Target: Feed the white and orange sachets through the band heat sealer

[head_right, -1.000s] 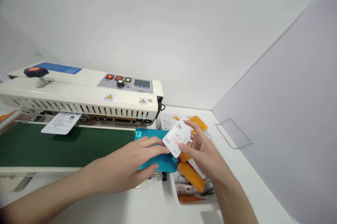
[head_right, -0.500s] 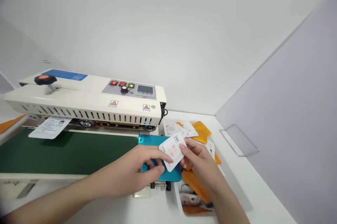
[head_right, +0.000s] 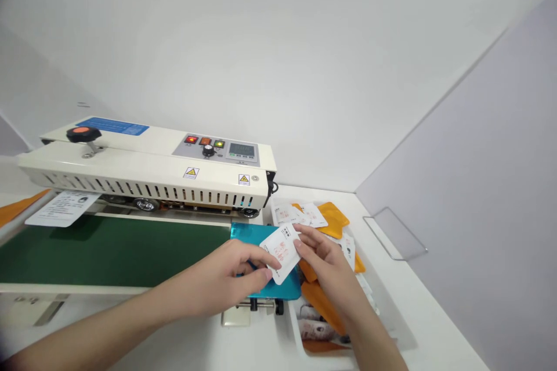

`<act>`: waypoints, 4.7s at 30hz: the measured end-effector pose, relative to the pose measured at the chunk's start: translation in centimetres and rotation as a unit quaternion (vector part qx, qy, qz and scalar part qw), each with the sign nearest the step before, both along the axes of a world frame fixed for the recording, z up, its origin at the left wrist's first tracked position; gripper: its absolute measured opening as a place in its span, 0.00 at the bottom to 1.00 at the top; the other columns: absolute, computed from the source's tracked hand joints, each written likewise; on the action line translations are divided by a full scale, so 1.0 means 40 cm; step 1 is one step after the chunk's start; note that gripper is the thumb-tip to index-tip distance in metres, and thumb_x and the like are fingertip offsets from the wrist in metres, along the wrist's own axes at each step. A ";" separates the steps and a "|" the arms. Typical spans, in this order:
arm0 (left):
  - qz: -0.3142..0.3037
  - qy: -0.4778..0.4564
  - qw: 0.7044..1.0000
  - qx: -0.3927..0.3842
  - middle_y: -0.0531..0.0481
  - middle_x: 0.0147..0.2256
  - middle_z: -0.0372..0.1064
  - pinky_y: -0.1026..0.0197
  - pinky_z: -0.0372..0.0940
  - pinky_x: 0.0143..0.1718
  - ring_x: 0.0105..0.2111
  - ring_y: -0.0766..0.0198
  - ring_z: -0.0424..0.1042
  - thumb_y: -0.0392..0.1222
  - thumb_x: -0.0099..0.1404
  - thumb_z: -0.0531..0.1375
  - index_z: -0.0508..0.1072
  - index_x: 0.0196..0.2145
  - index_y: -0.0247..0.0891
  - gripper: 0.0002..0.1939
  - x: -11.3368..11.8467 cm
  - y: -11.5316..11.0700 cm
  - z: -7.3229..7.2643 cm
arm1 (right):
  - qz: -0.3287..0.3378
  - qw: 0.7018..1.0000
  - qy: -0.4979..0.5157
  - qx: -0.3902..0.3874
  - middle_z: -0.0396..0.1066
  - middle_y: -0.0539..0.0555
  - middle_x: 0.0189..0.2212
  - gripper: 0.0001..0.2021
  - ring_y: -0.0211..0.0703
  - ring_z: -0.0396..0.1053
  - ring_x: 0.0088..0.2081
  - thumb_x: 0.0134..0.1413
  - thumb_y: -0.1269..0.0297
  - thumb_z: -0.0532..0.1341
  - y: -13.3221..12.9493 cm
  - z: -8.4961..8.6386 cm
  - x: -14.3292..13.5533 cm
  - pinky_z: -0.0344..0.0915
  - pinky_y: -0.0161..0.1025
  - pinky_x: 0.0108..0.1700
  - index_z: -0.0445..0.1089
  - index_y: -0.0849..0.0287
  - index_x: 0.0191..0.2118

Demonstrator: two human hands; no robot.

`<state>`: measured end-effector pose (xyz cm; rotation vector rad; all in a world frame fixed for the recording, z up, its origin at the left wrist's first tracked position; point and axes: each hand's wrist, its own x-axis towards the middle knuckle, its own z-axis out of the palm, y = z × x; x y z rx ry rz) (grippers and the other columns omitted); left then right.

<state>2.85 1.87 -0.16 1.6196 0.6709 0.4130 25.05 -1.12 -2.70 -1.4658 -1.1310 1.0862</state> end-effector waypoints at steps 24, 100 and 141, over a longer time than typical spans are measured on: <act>0.102 -0.107 0.958 -0.246 0.39 0.51 0.66 0.55 0.62 0.51 0.44 0.60 0.72 0.46 0.60 0.61 0.65 0.55 0.36 0.26 0.016 0.010 -0.020 | 0.005 0.879 -0.475 0.037 0.66 0.55 0.55 0.23 0.57 0.64 0.55 0.55 0.56 0.58 -0.053 -0.073 0.122 0.63 0.54 0.54 0.61 0.48 0.57; -0.042 -0.028 0.988 0.146 0.47 0.47 0.71 0.57 0.58 0.52 0.50 0.55 0.66 0.43 0.63 0.56 0.72 0.49 0.43 0.17 0.054 -0.045 -0.029 | 0.026 0.996 -0.078 0.026 0.71 0.52 0.28 0.21 0.41 0.67 0.27 0.51 0.56 0.66 -0.101 -0.060 0.137 0.68 0.39 0.31 0.70 0.55 0.51; 0.075 -0.020 0.984 -0.163 0.47 0.40 0.73 0.62 0.57 0.31 0.36 0.62 0.72 0.47 0.62 0.57 0.59 0.58 0.40 0.28 0.072 -0.004 -0.029 | -0.095 0.901 -0.423 0.023 0.66 0.56 0.52 0.18 0.53 0.66 0.51 0.60 0.51 0.52 -0.067 -0.113 0.151 0.64 0.48 0.51 0.64 0.52 0.52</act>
